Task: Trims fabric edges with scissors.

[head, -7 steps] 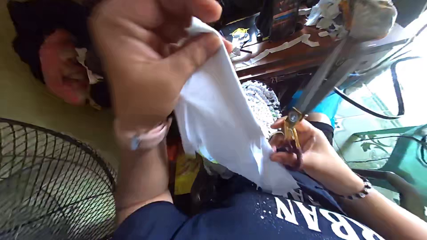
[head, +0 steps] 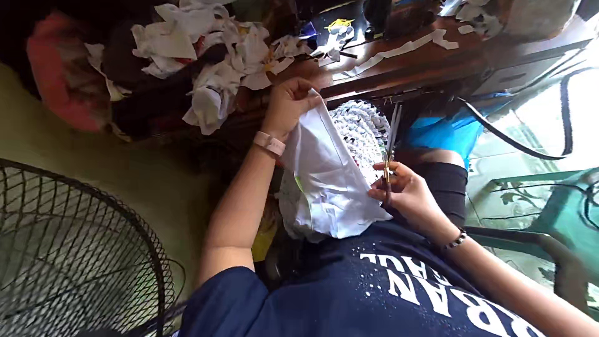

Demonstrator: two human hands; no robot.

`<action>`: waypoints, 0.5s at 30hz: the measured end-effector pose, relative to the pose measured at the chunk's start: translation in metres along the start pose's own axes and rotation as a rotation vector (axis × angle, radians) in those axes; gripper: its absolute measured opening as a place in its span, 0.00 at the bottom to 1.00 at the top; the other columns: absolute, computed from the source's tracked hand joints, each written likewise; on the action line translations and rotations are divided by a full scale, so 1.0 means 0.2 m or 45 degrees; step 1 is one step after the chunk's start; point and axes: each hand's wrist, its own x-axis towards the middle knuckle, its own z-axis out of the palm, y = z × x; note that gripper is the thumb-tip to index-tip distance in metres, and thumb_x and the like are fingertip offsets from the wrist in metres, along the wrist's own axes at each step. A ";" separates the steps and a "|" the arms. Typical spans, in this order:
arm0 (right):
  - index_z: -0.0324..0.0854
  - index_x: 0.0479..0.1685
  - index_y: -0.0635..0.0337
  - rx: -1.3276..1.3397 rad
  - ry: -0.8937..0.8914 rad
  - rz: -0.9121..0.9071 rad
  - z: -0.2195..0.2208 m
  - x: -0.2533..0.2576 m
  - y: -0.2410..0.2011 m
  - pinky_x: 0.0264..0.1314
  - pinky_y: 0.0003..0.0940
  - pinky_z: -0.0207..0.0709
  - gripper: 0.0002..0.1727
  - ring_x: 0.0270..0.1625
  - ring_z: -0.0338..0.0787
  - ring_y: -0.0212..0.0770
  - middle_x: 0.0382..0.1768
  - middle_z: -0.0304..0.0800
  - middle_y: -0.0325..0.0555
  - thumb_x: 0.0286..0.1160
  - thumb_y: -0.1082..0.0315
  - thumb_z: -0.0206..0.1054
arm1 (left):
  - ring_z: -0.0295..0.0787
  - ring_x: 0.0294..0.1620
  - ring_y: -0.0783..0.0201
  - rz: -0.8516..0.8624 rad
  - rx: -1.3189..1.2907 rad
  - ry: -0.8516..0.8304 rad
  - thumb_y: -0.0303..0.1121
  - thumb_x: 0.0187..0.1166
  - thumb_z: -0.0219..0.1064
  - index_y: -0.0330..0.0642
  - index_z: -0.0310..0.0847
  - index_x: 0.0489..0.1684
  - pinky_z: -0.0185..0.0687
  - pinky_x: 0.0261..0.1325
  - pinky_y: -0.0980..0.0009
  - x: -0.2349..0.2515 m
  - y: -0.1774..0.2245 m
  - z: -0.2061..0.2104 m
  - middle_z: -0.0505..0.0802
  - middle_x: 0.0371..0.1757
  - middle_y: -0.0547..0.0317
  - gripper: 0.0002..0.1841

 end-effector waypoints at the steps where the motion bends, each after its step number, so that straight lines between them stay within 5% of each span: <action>1: 0.76 0.69 0.55 -0.017 0.009 0.009 -0.01 0.00 0.02 0.38 0.27 0.89 0.33 0.32 0.93 0.30 0.33 0.95 0.36 0.58 0.70 0.81 | 0.95 0.41 0.66 -0.068 -0.004 0.012 0.21 0.72 0.75 0.31 0.84 0.52 0.93 0.52 0.67 0.01 -0.07 0.02 0.96 0.41 0.54 0.13; 10: 0.77 0.66 0.55 -0.119 0.091 0.072 -0.03 0.00 0.04 0.30 0.24 0.87 0.31 0.29 0.92 0.28 0.32 0.95 0.35 0.57 0.68 0.82 | 0.92 0.35 0.71 -0.078 -0.060 0.012 0.20 0.71 0.76 0.33 0.85 0.48 0.90 0.45 0.72 0.05 -0.22 0.08 0.95 0.36 0.58 0.11; 15: 0.75 0.68 0.58 -0.226 0.181 -0.107 -0.06 -0.02 0.07 0.37 0.28 0.90 0.32 0.35 0.94 0.31 0.37 0.95 0.38 0.62 0.67 0.81 | 0.92 0.37 0.71 -0.060 -0.107 0.015 0.20 0.69 0.77 0.33 0.86 0.48 0.90 0.47 0.72 0.04 -0.25 0.10 0.95 0.38 0.58 0.12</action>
